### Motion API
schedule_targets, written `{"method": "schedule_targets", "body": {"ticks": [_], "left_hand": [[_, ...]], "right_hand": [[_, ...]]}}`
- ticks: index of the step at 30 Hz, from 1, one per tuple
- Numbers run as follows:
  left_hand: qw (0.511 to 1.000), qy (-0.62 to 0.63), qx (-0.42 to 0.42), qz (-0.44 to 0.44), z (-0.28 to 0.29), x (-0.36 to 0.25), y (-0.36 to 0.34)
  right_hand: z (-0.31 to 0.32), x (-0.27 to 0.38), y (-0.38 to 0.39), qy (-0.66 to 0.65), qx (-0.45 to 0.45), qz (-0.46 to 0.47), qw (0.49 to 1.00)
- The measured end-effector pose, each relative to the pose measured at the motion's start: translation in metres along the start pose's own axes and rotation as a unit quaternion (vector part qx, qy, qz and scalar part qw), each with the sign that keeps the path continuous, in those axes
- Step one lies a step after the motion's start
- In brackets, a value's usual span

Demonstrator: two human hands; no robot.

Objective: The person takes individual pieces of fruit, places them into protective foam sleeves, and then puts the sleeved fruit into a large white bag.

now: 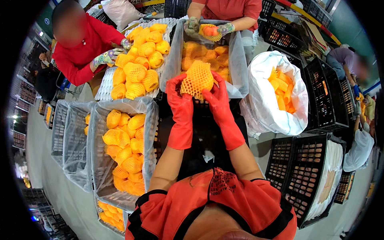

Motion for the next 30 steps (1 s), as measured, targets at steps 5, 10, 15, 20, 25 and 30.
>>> {"method": "schedule_targets", "body": {"ticks": [5,10,15,20,25,30], "left_hand": [[0.994,-0.087,0.046,-0.053,0.001,-0.025,-0.004],[0.957,0.202,0.144,0.151,-0.019,0.003,0.012],[0.951,0.154,0.180,0.198,-0.030,0.066,0.013],[0.824,0.383,0.180,0.378,-0.047,0.066,0.027],[0.918,0.217,0.212,0.257,-0.049,0.067,0.015],[0.947,0.057,0.167,0.270,-0.037,0.021,0.023]], "right_hand": [[0.009,0.007,0.009,0.275,-0.017,0.049,0.960],[0.020,0.024,0.011,0.220,-0.087,0.051,0.970],[0.029,0.002,0.034,-0.254,-0.156,-0.154,0.942],[0.027,0.020,0.048,0.004,-0.059,-0.044,0.997],[0.045,0.010,0.053,-0.138,-0.090,-0.109,0.980],[0.018,0.046,0.052,0.111,0.035,0.050,0.992]]}}
Point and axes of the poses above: each hand's wrist, its own y-axis away from the middle knuckle, its own z-axis out of the back of the hand, x = y × z, the point moved 7 cm from there along -y, towards the middle knuckle, and after that the axes turned 15 degrees about -y, right-handed, at the moved point
